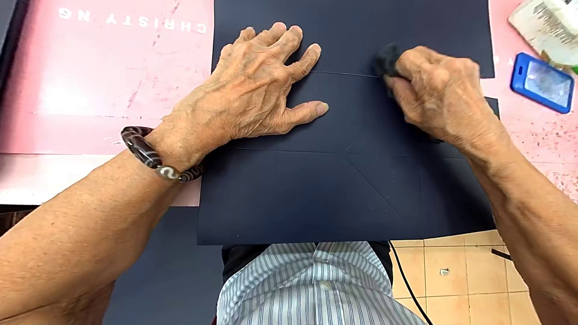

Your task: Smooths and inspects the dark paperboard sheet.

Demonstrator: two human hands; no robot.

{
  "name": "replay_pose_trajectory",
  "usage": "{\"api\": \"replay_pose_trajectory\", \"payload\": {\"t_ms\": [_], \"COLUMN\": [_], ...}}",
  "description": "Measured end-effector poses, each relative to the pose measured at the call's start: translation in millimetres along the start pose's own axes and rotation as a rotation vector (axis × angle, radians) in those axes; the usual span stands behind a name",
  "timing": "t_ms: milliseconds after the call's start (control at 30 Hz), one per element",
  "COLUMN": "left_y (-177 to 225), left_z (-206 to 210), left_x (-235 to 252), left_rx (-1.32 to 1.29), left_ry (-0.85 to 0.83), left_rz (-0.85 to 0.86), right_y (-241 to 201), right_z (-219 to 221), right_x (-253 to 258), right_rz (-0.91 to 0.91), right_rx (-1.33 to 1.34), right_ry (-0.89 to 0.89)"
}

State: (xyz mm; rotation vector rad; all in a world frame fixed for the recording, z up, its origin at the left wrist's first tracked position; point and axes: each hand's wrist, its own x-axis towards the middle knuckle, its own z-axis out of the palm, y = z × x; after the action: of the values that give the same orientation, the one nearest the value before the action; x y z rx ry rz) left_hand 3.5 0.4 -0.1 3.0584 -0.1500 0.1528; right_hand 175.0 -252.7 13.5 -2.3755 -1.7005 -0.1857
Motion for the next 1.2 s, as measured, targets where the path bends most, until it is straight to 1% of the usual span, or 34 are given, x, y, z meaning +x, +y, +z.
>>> {"api": "replay_pose_trajectory", "payload": {"t_ms": [67, 167, 267, 333, 400, 467, 500, 533, 567, 633, 667, 733, 833, 1000, 1200], "left_y": [-1, 0, -1, -1, 0, -1, -3, -2, -2, -2, -3, -1, -1, -2, -4], "left_z": [-1, -1, -1, -2, -1, 0, 0, 0, 0, 1, 0, 4, 6, 7, 7], "left_x": [0, 1, 0, 1, 1, 0, 0, 0, 0, -1, 0, -1, 0, -1, -2], "left_rx": [0.002, -0.003, 0.008, 0.021, 0.021, 0.011, 0.008, 0.003, 0.0, -0.004, 0.001, -0.003, -0.001, -0.014, -0.064], "left_ry": [-0.002, -0.018, -0.01, -0.011, -0.017, -0.009, -0.005, -0.011, -0.013, -0.009, 0.001, 0.001, 0.03, 0.037, 0.046], "left_rz": [0.002, -0.008, -0.005, 0.004, 0.005, -0.002, -0.009, -0.009, -0.012, -0.006, -0.011, -0.018, -0.013, 0.019, 0.017], "right_y": [5, 4, -1, 7, 5, 3, 9, 18, 30, 50, 54, 52, 56, 58, 62], "right_z": [0, 2, 4, 2, 4, 5, 3, 0, -3, -1, 0, 7, 14, 12, 15], "right_x": [5, 5, 7, 10, 7, 6, 9, 10, 12, 9, 12, 5, -2, -8, -10], "right_rz": [-0.024, 0.03, -0.026, 0.031, 0.082, 0.032, 0.009, 0.034, 0.101, 0.256, 0.272, 0.251, 0.175, 0.147, 0.064], "right_rx": [0.033, 0.03, 0.055, 0.06, 0.059, 0.067, 0.066, 0.06, 0.052, 0.079, 0.087, 0.111, 0.18, 0.267, 0.317], "right_ry": [-0.021, -0.004, -0.007, -0.017, 0.008, 0.008, -0.01, -0.035, -0.043, 0.011, 0.053, 0.096, 0.187, 0.155, 0.215]}}
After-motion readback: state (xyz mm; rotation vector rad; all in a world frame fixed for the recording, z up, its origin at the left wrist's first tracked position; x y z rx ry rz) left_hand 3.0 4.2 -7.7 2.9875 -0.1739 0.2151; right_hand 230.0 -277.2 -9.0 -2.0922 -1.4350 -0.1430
